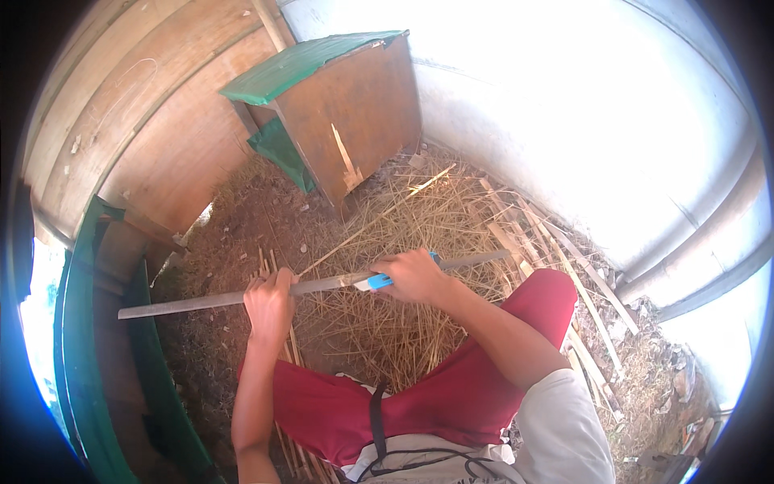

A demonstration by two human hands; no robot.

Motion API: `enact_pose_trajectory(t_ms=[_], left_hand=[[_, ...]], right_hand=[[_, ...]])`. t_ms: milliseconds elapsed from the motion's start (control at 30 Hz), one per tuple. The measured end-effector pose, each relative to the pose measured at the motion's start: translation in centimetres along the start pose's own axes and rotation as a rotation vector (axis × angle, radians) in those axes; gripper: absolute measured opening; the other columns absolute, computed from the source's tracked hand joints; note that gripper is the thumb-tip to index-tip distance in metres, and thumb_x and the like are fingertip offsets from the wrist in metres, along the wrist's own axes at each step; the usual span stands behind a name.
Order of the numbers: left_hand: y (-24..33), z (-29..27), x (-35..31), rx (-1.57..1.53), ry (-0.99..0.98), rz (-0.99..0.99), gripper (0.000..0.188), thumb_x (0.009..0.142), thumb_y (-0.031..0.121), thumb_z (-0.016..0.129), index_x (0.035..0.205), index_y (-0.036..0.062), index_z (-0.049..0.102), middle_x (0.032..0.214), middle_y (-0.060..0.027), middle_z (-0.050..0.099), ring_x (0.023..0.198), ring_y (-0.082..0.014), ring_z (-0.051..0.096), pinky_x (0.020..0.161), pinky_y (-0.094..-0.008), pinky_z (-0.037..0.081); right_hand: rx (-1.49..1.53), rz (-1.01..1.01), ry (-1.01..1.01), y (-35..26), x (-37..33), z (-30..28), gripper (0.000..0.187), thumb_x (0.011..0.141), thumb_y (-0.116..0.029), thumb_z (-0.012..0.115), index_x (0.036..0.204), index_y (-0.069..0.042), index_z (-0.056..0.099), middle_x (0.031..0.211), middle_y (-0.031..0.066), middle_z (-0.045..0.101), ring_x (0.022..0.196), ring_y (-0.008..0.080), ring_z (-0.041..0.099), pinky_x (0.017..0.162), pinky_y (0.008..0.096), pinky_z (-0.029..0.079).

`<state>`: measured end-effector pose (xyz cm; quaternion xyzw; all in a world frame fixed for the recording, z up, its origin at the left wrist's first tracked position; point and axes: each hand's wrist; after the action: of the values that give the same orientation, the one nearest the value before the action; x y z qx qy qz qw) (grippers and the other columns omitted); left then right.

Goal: The person sits on the ground and uses a knife to shave thin strips from bamboo rods. They repeatedly hold the rod, scrape along its length, and set the finished strips aside on the floor.

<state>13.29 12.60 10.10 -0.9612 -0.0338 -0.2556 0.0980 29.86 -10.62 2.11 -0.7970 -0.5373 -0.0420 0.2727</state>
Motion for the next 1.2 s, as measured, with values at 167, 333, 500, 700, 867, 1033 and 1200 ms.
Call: enact_pose_trajectory(t_ms=[167, 333, 500, 700, 867, 1033, 1200], left_hand=[[1.6, -1.9, 1.9, -0.02, -0.033, -0.116, 0.049, 0.077, 0.011, 0.078, 0.122, 0.0087, 0.057, 0.128, -0.0187, 0.057, 0.125, -0.0349, 0.049, 0.104, -0.0535, 0.033], [-1.5, -1.0, -4.5, 0.2, 0.156, -0.304, 0.072, 0.086, 0.039, 0.072, 0.146, 0.009, 0.046, 0.157, -0.0205, 0.033, 0.145, -0.0382, 0.028, 0.114, -0.06, 0.019], [-5.6, 0.5, -18.0, 0.093, -0.751, -0.995, 0.058, 0.095, 0.033, 0.062, 0.144, 0.0051, 0.048, 0.15, -0.0234, 0.042, 0.134, -0.0414, 0.045, 0.114, -0.059, 0.025], [-5.6, 1.0, -25.1, -0.162, -0.19, -1.185, 0.058, 0.099, 0.035, 0.057, 0.146, 0.0045, 0.044, 0.148, -0.0242, 0.043, 0.123, -0.0453, 0.055, 0.103, -0.0481, 0.045], [-2.7, -1.0, -21.4, -0.034, -0.423, -1.199, 0.061, 0.099, 0.035, 0.057, 0.151, 0.0097, 0.038, 0.154, -0.0221, 0.035, 0.136, -0.0459, 0.043, 0.102, -0.0525, 0.046], [-0.2, 0.1, -20.4, 0.166, -0.461, -1.081, 0.058, 0.097, 0.029, 0.061, 0.148, 0.0101, 0.042, 0.159, -0.02, 0.028, 0.142, -0.0532, 0.028, 0.105, -0.0553, 0.045], [-1.1, 0.7, -22.0, 0.169, -0.291, -0.969, 0.038, 0.092, 0.017, 0.067, 0.127, 0.0031, 0.061, 0.145, -0.0183, 0.048, 0.125, -0.0437, 0.053, 0.097, -0.0514, 0.051]], right_hand=[[0.04, 0.125, 0.231, 1.3, 0.4, -0.3, 0.02, 0.076, -0.024, 0.082, 0.088, -0.011, 0.074, 0.083, 0.0032, 0.071, 0.066, 0.0253, 0.069, 0.057, 0.0383, 0.054], [-0.024, 0.192, 0.452, 2.3, 0.7, -1.4, 0.018, 0.073, -0.018, 0.082, 0.088, -0.011, 0.073, 0.08, 0.0033, 0.07, 0.066, 0.0259, 0.068, 0.055, 0.0366, 0.054], [0.043, 0.225, 0.574, 2.1, 0.7, -3.2, 0.023, 0.081, -0.025, 0.081, 0.094, -0.007, 0.075, 0.08, 0.0089, 0.071, 0.063, 0.0234, 0.068, 0.055, 0.0365, 0.053], [0.36, 0.336, 0.511, 1.0, 1.5, -4.5, 0.027, 0.091, -0.029, 0.074, 0.104, -0.005, 0.075, 0.078, 0.0091, 0.072, 0.059, 0.0125, 0.06, 0.054, 0.029, 0.047], [0.766, 0.4, 0.341, 0.9, 2.4, -4.3, 0.031, 0.1, -0.033, 0.062, 0.103, -0.005, 0.075, 0.072, -0.0011, 0.067, 0.057, 0.0051, 0.047, 0.053, 0.0264, 0.039], [1.038, 0.44, 0.316, 0.5, 3.1, -5.0, 0.031, 0.102, -0.033, 0.059, 0.111, -0.006, 0.071, 0.083, -0.0032, 0.068, 0.058, 0.0033, 0.048, 0.054, 0.024, 0.04], [1.181, 0.445, 0.235, 0.7, 3.2, -4.5, 0.03, 0.105, -0.032, 0.055, 0.114, -0.007, 0.067, 0.084, -0.0016, 0.064, 0.057, 0.0041, 0.044, 0.051, 0.0225, 0.039]])
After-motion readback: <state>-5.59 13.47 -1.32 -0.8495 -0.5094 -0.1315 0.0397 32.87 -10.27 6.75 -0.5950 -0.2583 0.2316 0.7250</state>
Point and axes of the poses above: each hand's wrist, its own x-axis towards the middle knuckle, its own z-axis out of the palm, y = z × x
